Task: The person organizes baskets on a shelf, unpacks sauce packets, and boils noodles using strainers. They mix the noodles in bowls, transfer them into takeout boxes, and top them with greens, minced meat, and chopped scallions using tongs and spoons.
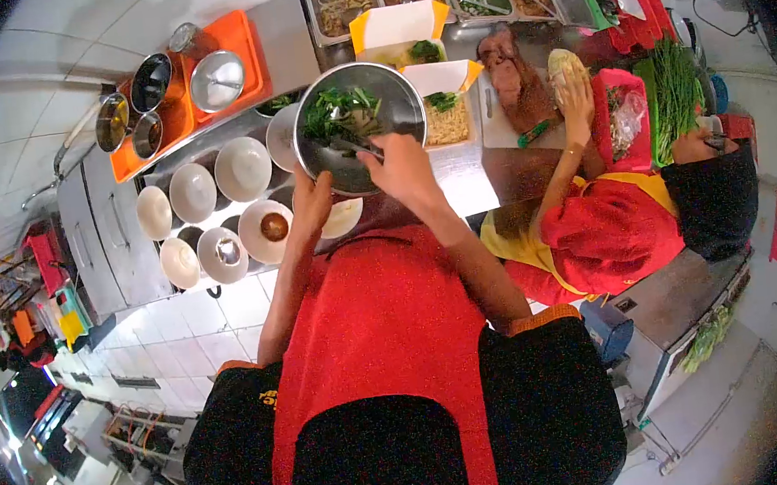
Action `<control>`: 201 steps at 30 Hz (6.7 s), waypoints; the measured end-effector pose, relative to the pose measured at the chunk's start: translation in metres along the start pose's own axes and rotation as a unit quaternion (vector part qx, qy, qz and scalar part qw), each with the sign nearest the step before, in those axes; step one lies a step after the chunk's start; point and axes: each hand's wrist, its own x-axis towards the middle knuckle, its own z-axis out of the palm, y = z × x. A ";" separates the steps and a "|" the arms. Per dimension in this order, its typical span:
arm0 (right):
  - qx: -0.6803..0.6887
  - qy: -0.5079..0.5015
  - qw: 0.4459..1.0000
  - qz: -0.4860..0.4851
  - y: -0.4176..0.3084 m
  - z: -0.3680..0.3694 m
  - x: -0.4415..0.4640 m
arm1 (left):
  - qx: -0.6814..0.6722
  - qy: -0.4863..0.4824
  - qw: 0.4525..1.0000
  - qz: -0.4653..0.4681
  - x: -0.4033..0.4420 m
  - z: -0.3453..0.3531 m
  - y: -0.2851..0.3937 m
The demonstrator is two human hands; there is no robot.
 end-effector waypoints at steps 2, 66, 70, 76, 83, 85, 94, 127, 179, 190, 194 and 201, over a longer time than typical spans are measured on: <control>-0.005 0.037 0.999 -0.003 -0.004 0.013 0.000 | -0.006 0.000 1.000 -0.023 -0.007 0.007 0.013; -0.055 0.061 0.995 -0.062 -0.022 -0.051 0.032 | -0.182 0.008 0.979 -0.087 0.018 -0.011 -0.011; -0.095 0.079 0.989 -0.078 -0.027 -0.114 0.035 | -0.258 0.020 0.956 -0.136 0.023 -0.017 0.006; -0.295 0.079 0.950 -0.069 0.041 -0.167 0.121 | -0.251 0.039 0.961 -0.110 0.036 -0.027 -0.011; -0.492 -0.048 0.864 -0.096 0.123 -0.099 0.231 | -0.337 0.039 0.930 -0.141 0.061 -0.028 0.025; -0.481 -0.034 0.870 -0.106 0.110 -0.109 0.223 | -0.344 0.043 0.926 -0.148 0.070 -0.030 0.025; -0.026 -0.076 0.997 -0.012 -0.005 -0.179 0.143 | -0.302 0.099 0.935 -0.160 0.086 -0.027 0.053; 0.301 0.133 0.932 0.151 0.199 -0.121 0.116 | -0.026 -0.084 0.995 -0.053 0.163 0.075 -0.058; -0.147 0.179 0.959 -0.165 0.171 -0.115 0.276 | 0.161 0.019 0.968 0.193 0.220 0.089 0.138; -0.068 0.187 0.976 -0.090 0.166 -0.126 0.282 | -0.523 -0.054 0.805 -0.276 0.323 0.197 0.065; -0.043 0.200 0.975 -0.085 0.173 -0.126 0.290 | -0.487 0.013 0.812 -0.322 0.337 0.224 0.061; -0.009 0.152 0.984 -0.091 0.174 -0.129 0.288 | -0.591 0.017 0.756 -0.283 0.328 0.219 0.050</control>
